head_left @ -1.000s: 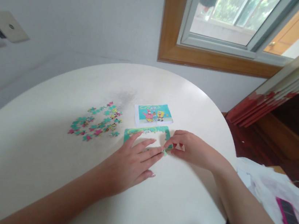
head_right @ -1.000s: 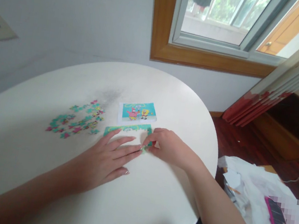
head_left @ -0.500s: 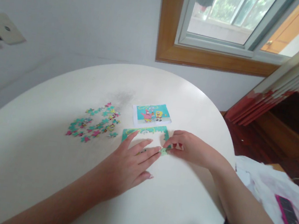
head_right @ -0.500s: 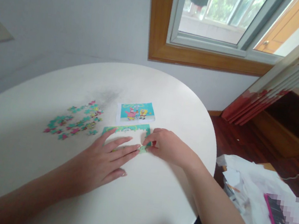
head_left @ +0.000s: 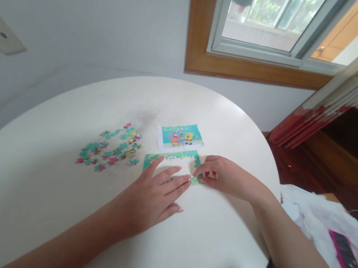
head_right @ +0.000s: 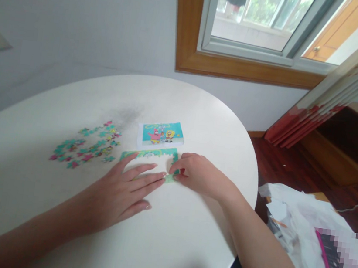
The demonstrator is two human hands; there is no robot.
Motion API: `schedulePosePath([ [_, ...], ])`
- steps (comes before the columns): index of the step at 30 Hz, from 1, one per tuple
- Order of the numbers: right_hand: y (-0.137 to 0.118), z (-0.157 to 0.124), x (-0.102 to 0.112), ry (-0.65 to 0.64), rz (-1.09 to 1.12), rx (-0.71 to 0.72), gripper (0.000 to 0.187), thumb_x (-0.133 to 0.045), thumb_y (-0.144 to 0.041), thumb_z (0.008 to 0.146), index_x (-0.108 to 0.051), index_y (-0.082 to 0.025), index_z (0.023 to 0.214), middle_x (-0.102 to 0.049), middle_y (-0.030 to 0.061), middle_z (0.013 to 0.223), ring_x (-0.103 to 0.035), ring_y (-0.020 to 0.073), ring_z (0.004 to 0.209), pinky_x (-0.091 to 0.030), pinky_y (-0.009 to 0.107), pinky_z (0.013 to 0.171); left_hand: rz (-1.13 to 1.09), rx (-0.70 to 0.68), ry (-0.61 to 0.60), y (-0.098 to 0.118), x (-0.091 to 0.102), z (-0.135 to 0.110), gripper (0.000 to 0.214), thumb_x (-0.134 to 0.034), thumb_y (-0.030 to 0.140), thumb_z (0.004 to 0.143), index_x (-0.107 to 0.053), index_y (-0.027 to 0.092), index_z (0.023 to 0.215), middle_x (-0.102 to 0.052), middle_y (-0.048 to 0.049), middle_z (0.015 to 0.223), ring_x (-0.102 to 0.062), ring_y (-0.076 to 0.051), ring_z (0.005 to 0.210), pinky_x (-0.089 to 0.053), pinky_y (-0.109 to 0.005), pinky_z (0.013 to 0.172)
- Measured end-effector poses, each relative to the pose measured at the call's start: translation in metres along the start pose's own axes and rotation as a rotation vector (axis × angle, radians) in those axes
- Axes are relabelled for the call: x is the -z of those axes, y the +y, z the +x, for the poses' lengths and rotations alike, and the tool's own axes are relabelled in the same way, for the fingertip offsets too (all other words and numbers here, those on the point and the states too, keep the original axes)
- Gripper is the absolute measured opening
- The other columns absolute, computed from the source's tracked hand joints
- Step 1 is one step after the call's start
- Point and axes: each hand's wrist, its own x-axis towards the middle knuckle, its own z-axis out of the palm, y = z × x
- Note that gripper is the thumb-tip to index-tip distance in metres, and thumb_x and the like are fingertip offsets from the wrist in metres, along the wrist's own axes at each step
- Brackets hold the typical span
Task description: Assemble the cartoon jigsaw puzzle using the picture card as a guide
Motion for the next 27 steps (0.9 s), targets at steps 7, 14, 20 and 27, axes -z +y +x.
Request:
schedulePosePath([
  [7,-0.004,0.000,0.008,0.112,0.008,-0.080,0.026,-0.054,-0.008,0.081,-0.073,-0.019,0.094,-0.066,0.0041,0.085,-0.057,0.0131,0.070,-0.044,0.024,0.068,-0.012,0.010,0.003,0.003,0.000,0.004,0.038,-0.052,0.043,0.093,-0.059,0.023,0.124,-0.063,-0.0031,0.128,-0.051,-0.023,0.121,-0.007,-0.050,0.118],
  [14,0.005,0.002,0.007,0.167,-0.004,-0.172,0.025,-0.054,-0.011,0.080,-0.072,-0.020,0.094,-0.066,0.0033,0.084,-0.057,0.0135,0.069,-0.044,0.025,0.066,-0.155,0.097,0.042,-0.007,0.014,0.004,0.035,-0.046,0.038,0.096,-0.056,0.023,0.126,-0.056,-0.0058,0.133,-0.045,-0.022,0.126,-0.021,-0.047,0.115],
  [20,0.004,0.002,0.007,0.093,0.014,-0.192,0.019,-0.058,-0.013,0.077,-0.071,-0.020,0.089,-0.064,0.0025,0.082,-0.057,0.0132,0.069,-0.044,0.025,0.066,-0.125,0.306,0.130,-0.061,0.043,-0.024,0.025,-0.044,0.026,0.095,-0.063,0.020,0.109,-0.063,-0.0073,0.108,-0.054,-0.023,0.107,-0.040,-0.043,0.100],
  [27,-0.005,-0.002,0.010,-0.074,0.073,-0.030,0.021,-0.065,-0.021,0.081,-0.070,-0.020,0.100,-0.061,0.0045,0.091,-0.057,0.0138,0.075,-0.046,0.025,0.069,-0.244,0.234,-0.089,-0.078,0.041,-0.042,0.018,-0.052,0.026,0.090,-0.068,0.025,0.099,-0.064,-0.0042,0.099,-0.056,-0.020,0.097,-0.044,-0.034,0.091],
])
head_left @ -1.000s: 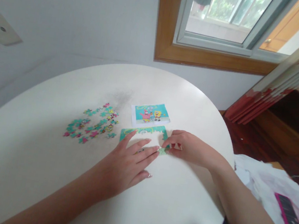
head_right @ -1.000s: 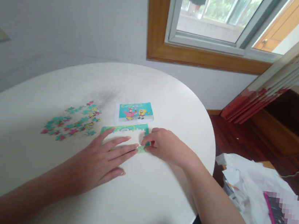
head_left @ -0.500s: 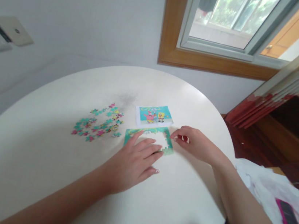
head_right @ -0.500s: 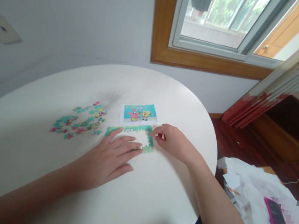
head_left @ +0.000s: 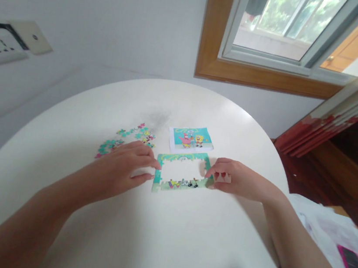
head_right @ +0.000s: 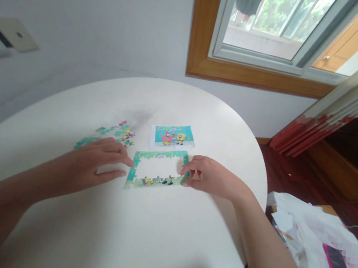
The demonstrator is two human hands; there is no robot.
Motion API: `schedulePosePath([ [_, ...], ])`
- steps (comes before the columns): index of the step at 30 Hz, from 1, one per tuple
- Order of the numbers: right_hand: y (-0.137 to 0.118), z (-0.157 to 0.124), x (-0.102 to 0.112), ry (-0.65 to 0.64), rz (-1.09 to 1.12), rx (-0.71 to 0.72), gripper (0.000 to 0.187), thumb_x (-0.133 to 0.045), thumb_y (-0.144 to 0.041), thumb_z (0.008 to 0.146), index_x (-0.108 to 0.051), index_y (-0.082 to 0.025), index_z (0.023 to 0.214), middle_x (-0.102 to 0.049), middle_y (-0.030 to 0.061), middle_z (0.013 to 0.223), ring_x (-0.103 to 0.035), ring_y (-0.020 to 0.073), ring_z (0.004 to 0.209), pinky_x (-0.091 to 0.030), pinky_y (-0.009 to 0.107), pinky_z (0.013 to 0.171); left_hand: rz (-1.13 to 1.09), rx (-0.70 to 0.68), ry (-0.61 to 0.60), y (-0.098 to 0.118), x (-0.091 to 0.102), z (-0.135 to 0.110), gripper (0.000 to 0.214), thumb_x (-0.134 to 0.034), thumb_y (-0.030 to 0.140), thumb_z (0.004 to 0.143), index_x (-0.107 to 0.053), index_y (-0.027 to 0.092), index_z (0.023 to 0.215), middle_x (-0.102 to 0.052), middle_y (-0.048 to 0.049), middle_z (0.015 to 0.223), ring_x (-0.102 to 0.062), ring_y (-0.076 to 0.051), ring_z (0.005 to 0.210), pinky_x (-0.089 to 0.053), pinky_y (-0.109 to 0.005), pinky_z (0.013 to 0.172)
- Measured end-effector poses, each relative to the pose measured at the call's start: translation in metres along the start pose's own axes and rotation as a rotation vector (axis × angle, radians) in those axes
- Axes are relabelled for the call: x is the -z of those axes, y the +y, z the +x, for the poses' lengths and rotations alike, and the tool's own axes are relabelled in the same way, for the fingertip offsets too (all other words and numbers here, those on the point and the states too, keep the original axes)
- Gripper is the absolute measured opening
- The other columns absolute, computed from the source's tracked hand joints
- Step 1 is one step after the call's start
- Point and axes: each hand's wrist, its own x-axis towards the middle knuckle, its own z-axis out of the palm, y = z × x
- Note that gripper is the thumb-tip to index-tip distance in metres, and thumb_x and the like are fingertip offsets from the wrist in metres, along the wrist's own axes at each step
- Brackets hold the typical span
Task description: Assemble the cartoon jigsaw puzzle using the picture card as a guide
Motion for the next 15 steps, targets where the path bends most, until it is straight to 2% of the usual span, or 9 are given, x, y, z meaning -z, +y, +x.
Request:
schedulePosePath([
  [2,-0.003,0.001,-0.003,0.021,-0.024,0.054,0.022,-0.066,-0.024,0.082,-0.070,-0.021,0.103,-0.060,0.0058,0.094,-0.057,0.0157,0.082,-0.046,0.027,0.075,-0.014,-0.011,-0.043,0.002,-0.002,-0.002,0.020,-0.055,0.027,0.088,-0.066,0.025,0.104,-0.062,-0.0041,0.103,-0.055,-0.020,0.101,-0.043,-0.034,0.094],
  [7,-0.016,0.013,-0.026,0.198,-0.183,0.167,0.026,-0.067,-0.035,0.083,-0.070,-0.025,0.106,-0.059,0.0080,0.100,-0.052,0.0213,0.096,-0.038,0.036,0.089,-0.058,0.003,-0.104,0.002,-0.007,-0.010,0.030,-0.059,0.027,0.086,-0.059,0.026,0.115,-0.057,-0.0042,0.114,-0.050,-0.022,0.111,-0.039,-0.034,0.098],
  [10,-0.027,0.021,-0.046,0.255,-0.221,0.214,0.028,-0.061,-0.043,0.087,-0.068,-0.027,0.109,-0.059,0.0069,0.104,-0.050,0.0217,0.099,-0.033,0.038,0.089,-0.089,0.016,-0.118,0.003,-0.009,-0.010,0.028,-0.061,0.026,0.085,-0.059,0.025,0.113,-0.057,-0.0039,0.112,-0.050,-0.021,0.110,-0.037,-0.034,0.100],
  [15,-0.042,0.034,-0.072,0.284,-0.291,0.207,0.035,-0.056,-0.049,0.090,-0.065,-0.024,0.113,-0.059,0.0074,0.108,-0.047,0.0234,0.102,-0.032,0.039,0.089,-0.111,0.039,-0.159,0.008,-0.008,-0.005,0.024,-0.063,0.021,0.081,-0.061,0.024,0.105,-0.059,-0.0029,0.104,-0.052,-0.021,0.105,-0.035,-0.036,0.100],
])
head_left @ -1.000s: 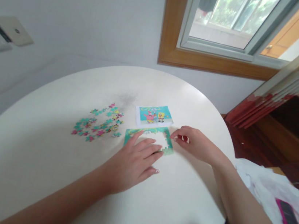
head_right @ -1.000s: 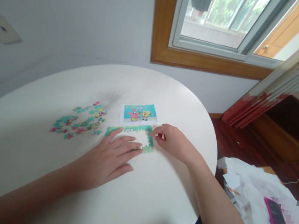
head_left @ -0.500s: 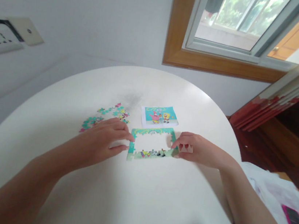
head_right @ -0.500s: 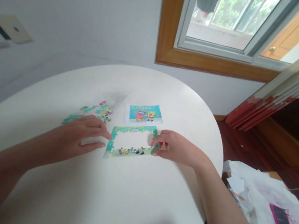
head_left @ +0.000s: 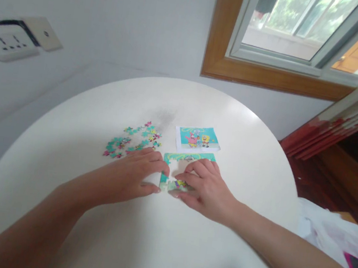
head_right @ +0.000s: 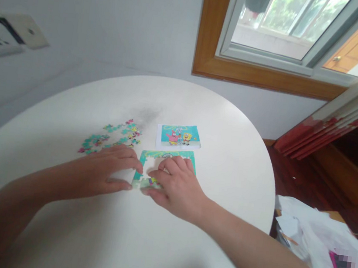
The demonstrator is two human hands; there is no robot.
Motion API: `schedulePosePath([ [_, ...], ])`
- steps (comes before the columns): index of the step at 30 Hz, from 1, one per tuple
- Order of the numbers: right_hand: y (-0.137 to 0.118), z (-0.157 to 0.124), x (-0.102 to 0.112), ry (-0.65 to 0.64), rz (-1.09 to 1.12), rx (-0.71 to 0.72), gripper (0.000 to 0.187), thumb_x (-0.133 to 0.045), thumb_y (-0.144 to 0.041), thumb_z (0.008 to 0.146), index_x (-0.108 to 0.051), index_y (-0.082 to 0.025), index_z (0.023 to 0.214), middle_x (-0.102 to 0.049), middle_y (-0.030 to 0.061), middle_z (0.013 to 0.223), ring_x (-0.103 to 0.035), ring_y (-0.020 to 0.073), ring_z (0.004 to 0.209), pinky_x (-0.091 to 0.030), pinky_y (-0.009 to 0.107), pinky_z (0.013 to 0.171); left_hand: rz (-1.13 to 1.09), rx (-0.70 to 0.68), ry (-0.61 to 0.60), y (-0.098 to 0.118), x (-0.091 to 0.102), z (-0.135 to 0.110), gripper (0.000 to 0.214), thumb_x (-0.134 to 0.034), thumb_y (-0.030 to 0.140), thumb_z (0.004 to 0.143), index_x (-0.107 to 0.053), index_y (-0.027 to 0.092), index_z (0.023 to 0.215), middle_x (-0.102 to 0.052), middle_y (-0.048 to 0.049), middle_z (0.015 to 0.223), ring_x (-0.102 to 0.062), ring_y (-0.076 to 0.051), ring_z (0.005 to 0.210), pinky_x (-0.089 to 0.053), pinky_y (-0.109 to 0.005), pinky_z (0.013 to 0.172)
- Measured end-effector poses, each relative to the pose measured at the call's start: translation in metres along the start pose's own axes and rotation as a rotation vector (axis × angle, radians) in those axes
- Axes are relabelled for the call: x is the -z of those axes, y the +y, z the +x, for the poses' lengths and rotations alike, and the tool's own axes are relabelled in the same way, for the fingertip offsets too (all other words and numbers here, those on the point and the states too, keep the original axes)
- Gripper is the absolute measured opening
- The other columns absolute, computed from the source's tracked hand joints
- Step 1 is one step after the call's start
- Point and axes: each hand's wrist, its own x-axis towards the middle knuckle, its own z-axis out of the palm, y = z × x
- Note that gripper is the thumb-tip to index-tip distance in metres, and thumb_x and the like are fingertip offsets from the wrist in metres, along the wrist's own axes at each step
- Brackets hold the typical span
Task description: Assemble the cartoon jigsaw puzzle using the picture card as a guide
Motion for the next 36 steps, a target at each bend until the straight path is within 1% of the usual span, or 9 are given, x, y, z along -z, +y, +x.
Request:
schedulePosePath([
  [5,-0.007,0.005,-0.011,0.013,-0.048,-0.031,0.035,-0.051,-0.051,0.092,-0.063,-0.023,0.109,-0.059,0.0063,0.110,-0.046,0.0233,0.104,-0.031,0.040,0.089,0.000,0.003,-0.002,0.002,0.001,0.002,0.022,-0.063,0.021,0.080,-0.061,0.024,0.102,-0.060,-0.0027,0.102,-0.052,-0.022,0.103,-0.035,-0.036,0.098],
  [9,-0.008,0.007,-0.014,0.023,-0.055,-0.051,0.023,-0.054,-0.042,0.093,-0.063,-0.022,0.102,-0.060,0.0050,0.108,-0.047,0.0228,0.103,-0.032,0.039,0.088,-0.033,0.002,-0.009,0.003,0.002,0.004,0.020,-0.065,0.023,0.081,-0.061,0.023,0.101,-0.059,-0.0016,0.100,-0.052,-0.021,0.101,-0.034,-0.034,0.097],
  [12,-0.007,0.006,-0.016,0.031,-0.033,-0.050,0.018,-0.056,-0.037,0.092,-0.062,-0.021,0.099,-0.060,0.0050,0.106,-0.047,0.0227,0.102,-0.032,0.039,0.087,-0.045,0.010,-0.012,0.003,0.002,0.005,0.019,-0.066,0.026,0.081,-0.061,0.023,0.099,-0.058,-0.0017,0.100,-0.051,-0.021,0.100,-0.034,-0.034,0.095],
  [25,-0.005,0.004,-0.019,0.063,0.009,-0.028,0.017,-0.058,-0.035,0.091,-0.062,-0.019,0.097,-0.061,0.0064,0.102,-0.048,0.0230,0.100,-0.034,0.039,0.086,-0.049,-0.013,0.006,0.002,-0.001,0.004,0.019,-0.066,0.029,0.082,-0.060,0.022,0.098,-0.057,-0.0008,0.096,-0.048,-0.021,0.097,-0.031,-0.033,0.090],
  [36,-0.004,0.005,-0.018,0.067,0.033,-0.009,0.019,-0.056,-0.036,0.092,-0.062,-0.019,0.098,-0.061,0.0060,0.101,-0.049,0.0214,0.098,-0.034,0.038,0.086,-0.034,-0.015,0.012,0.003,-0.002,0.006,0.017,-0.066,0.026,0.081,-0.060,0.022,0.097,-0.058,-0.0011,0.094,-0.049,-0.022,0.096,-0.033,-0.034,0.090],
])
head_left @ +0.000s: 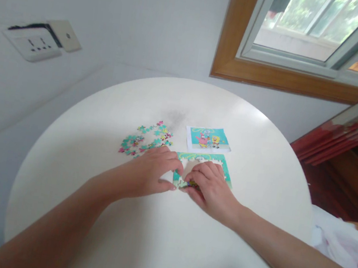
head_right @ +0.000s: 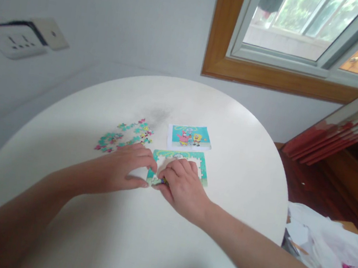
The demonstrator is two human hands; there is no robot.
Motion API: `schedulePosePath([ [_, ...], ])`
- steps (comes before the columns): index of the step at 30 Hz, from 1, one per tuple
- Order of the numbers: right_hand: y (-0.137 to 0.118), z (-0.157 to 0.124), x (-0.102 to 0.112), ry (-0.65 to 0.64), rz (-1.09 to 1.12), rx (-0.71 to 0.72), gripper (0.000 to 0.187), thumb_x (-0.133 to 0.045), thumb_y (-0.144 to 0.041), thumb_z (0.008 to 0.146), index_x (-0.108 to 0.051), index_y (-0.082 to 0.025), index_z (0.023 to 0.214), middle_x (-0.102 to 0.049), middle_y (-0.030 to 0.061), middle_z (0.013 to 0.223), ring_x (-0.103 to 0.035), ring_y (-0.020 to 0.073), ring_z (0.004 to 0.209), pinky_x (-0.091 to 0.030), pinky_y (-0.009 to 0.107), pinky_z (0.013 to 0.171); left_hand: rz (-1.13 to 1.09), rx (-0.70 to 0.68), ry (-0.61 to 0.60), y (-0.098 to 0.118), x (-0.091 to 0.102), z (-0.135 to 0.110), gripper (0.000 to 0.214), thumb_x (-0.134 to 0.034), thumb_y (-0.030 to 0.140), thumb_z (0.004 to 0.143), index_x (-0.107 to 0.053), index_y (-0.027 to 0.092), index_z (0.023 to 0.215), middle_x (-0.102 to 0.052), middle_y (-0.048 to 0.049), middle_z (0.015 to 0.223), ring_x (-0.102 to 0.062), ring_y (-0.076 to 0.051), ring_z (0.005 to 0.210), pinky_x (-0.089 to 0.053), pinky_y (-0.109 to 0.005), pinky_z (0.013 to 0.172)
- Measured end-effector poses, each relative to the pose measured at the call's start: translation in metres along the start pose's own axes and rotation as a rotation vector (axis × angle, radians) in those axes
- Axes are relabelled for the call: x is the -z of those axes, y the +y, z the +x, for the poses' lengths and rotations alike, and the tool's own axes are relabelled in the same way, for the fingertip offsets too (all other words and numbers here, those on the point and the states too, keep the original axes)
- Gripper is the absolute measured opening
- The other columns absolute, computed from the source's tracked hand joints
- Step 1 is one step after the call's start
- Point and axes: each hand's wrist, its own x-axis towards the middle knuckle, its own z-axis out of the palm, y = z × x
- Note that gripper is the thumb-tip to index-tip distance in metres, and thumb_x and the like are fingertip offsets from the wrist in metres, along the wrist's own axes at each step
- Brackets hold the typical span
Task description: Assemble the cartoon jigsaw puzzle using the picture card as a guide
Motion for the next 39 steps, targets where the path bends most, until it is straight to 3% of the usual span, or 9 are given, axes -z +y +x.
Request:
schedulePosePath([
  [11,-0.0007,0.0004,-0.0019,-0.013,-0.005,0.002,0.021,-0.054,-0.038,0.093,-0.062,-0.019,0.099,-0.062,0.0065,0.104,-0.049,0.0217,0.101,-0.034,0.039,0.087,-0.002,-0.001,0.017,0.0036,0.0001,0.0020,0.015,-0.064,0.026,0.082,-0.060,0.022,0.096,-0.060,-0.0007,0.095,-0.050,-0.021,0.097,-0.034,-0.033,0.090],
  [19,-0.0011,0.0007,-0.0016,-0.014,-0.011,0.007,0.020,-0.055,-0.037,0.093,-0.063,-0.020,0.099,-0.062,0.0073,0.102,-0.049,0.0223,0.101,-0.034,0.039,0.086,-0.031,0.032,0.018,-0.0037,0.0039,-0.0007,0.021,-0.058,0.017,0.080,-0.060,0.022,0.100,-0.061,-0.0017,0.100,-0.052,-0.021,0.101,-0.036,-0.033,0.093],
  [39,0.0009,-0.0003,-0.0037,0.012,0.064,0.004,0.015,-0.059,-0.032,0.091,-0.062,-0.019,0.098,-0.060,0.0075,0.100,-0.050,0.0207,0.098,-0.040,0.036,0.085,-0.026,0.019,0.051,-0.0014,-0.0010,0.0014,0.014,-0.057,0.020,0.083,-0.059,0.022,0.096,-0.060,-0.0004,0.096,-0.052,-0.020,0.099,-0.035,-0.031,0.090],
])
